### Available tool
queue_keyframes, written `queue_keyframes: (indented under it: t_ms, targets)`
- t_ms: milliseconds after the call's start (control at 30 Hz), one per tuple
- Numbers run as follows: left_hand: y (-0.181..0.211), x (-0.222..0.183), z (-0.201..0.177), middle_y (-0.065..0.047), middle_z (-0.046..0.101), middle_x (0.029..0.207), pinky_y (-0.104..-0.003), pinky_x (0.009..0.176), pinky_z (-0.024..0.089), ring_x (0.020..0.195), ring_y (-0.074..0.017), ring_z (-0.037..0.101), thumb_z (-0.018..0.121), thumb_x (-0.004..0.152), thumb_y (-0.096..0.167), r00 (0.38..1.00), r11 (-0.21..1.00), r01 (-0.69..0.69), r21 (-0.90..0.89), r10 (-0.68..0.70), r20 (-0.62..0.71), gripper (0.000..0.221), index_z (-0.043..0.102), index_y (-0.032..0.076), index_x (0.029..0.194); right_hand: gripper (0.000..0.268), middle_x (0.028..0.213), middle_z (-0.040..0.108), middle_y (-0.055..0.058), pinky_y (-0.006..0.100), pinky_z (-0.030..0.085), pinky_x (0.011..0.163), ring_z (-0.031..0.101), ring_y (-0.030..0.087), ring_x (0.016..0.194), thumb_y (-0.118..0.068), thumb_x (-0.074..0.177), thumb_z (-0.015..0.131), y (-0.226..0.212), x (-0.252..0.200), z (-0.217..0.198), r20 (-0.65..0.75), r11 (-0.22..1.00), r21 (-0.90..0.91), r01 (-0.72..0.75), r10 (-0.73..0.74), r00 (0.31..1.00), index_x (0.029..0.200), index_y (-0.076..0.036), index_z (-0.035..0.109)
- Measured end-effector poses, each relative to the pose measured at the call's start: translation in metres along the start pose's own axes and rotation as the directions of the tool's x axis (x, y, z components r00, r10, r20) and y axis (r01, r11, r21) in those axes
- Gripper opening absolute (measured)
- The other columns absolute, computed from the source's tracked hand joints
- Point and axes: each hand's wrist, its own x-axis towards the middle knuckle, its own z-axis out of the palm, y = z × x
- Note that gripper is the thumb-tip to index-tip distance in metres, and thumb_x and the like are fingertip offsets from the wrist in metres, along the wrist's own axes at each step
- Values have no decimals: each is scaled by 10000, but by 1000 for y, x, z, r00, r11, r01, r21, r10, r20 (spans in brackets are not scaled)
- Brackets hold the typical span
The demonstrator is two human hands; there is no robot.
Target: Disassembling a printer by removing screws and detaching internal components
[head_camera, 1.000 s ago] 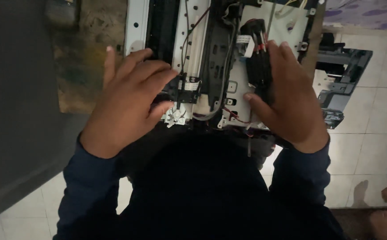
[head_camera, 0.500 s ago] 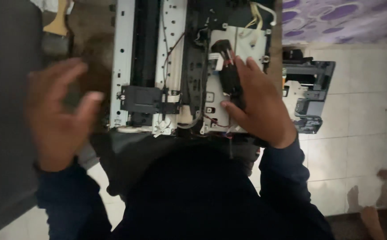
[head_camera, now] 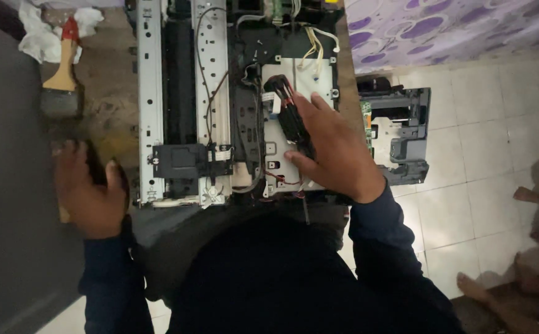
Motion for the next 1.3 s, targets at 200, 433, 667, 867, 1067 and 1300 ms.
queue_keyframes:
  t_ms: [200, 433, 667, 867, 1067, 1300]
  targets:
    - [-4, -4, 0, -384, 545, 1493, -710, 1121, 371, 1413, -561, 419, 665, 1088, 142, 1000, 999, 27, 29, -27, -6, 409, 692, -145, 1378, 872, 1581, 405, 328, 605, 378, 1114, 321, 514, 1504, -274, 945, 754, 12, -9, 12, 42, 1000, 13, -25, 25, 999, 1604, -7, 248]
    - [-5, -8, 8, -358, 562, 1473, -713, 1117, 435, 1402, -540, 458, 543, 1187, 312, 996, 999, -26, 47, 30, -79, 509, 708, -135, 1366, 734, 1408, 549, 298, 578, 490, 1051, 591, 483, 1287, -343, 1028, 702, 2, -6, -1, -172, 973, 8, 232, -227, 959, 1513, 69, 336]
    - [1, -5, 0, -386, 581, 1479, -683, 1136, 394, 1395, -555, 489, 521, 1179, 348, 998, 998, -48, 44, 50, -41, 581, 725, -177, 1322, 1142, 1539, 351, 332, 694, 299, 1186, 479, 485, 1406, -892, 763, 702, 8, -9, -6, -82, 844, -496, 203, -278, 957, 1505, -37, 553]
    - [9, -2, -3, -374, 554, 1502, -727, 1095, 404, 1377, -569, 474, 550, 1166, 309, 1000, 998, 15, 57, -15, 2, 531, 697, -147, 1397, 795, 1740, -12, 173, 638, 510, 1056, 152, 537, 1607, -696, 1016, 501, 26, -7, 11, 1, 957, -95, 274, -275, 961, 1656, -258, 326]
    - [4, -5, -3, -375, 588, 1500, -648, 1127, 423, 1408, -527, 499, 662, 1079, 157, 999, 994, -19, 109, 22, -32, 427, 719, -146, 1374, 739, 1682, 193, 265, 543, 429, 1164, 386, 457, 1528, -388, 883, 883, 37, -12, 22, -131, 964, 14, 267, -262, 956, 1496, -114, 574]
    - [-3, -7, 0, -310, 641, 1485, -586, 1111, 450, 1416, -483, 527, 637, 1068, 247, 1000, 980, 7, 197, -4, -17, 448, 750, -83, 1349, 708, 1677, 197, 283, 528, 403, 1187, 363, 464, 1531, -272, 887, 872, 39, -11, 23, -127, 954, -18, 298, -298, 946, 1502, -139, 546]
